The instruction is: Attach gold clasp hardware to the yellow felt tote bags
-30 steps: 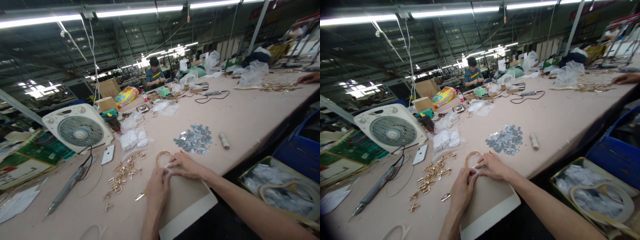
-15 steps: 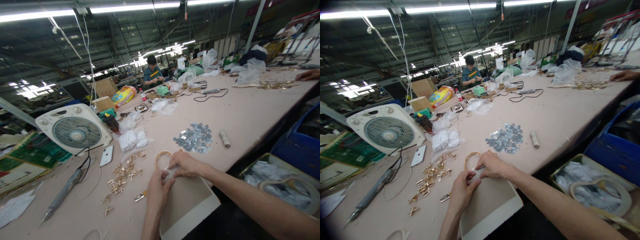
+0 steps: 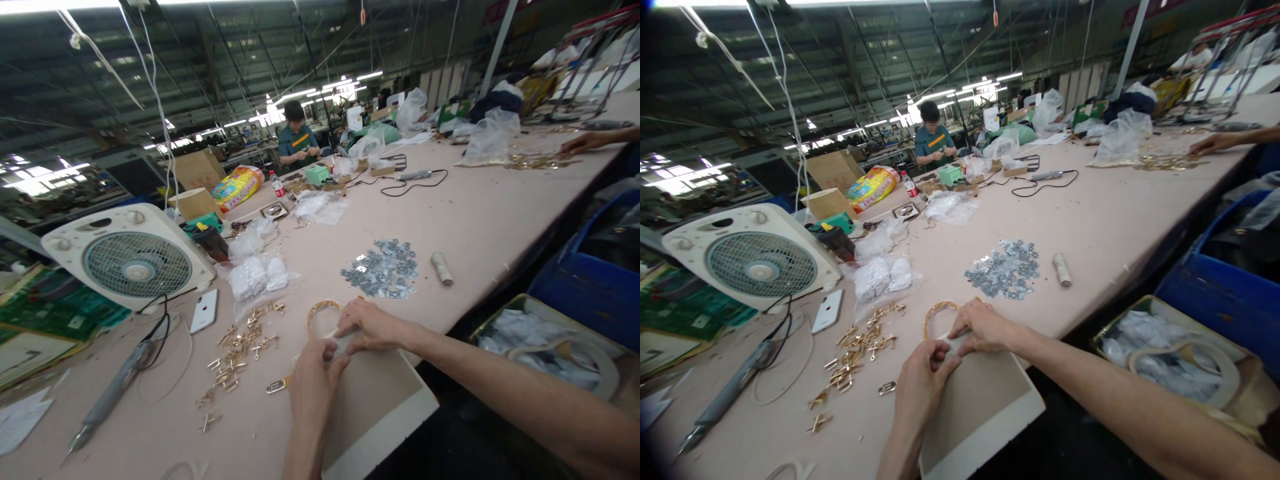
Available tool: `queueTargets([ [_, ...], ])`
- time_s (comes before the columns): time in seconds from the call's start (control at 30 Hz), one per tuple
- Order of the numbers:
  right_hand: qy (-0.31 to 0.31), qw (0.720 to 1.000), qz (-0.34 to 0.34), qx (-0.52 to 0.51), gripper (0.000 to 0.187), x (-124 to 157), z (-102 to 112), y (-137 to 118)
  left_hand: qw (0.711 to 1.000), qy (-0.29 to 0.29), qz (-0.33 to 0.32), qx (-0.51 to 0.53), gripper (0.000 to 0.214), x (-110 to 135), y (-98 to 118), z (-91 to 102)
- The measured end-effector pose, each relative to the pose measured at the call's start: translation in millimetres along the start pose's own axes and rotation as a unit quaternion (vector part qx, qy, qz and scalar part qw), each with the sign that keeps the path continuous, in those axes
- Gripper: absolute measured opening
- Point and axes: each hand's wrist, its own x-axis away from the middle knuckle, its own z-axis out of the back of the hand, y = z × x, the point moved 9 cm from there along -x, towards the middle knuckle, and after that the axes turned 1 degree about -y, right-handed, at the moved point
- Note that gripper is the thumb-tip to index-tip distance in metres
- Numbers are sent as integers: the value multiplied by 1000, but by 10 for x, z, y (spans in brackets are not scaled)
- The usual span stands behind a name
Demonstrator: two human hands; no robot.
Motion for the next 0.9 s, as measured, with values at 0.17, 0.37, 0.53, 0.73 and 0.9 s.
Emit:
queueTargets([
  [0.17, -3, 1000, 16, -15, 36, 46, -90, -15, 1000, 11, 2, 11, 15, 48, -155, -67],
  [0.37, -19, 998, 48, -26, 36, -22, -122, -61, 990, 98, -104, -14, 16, 146, -124, 11],
  [0.53, -34, 997, 64, -23, 36, -143, -84, -55, 976, 130, -166, -51, 22, 97, -60, 32],
  [0.73, -36, 997, 56, -36, 33, -264, -72, 12, 975, 136, -172, -35, 23, 28, -49, 20],
  [0.9, -10, 995, 63, -77, 36, -237, -72, 45, 975, 145, -166, 6, 20, 43, -120, 55],
])
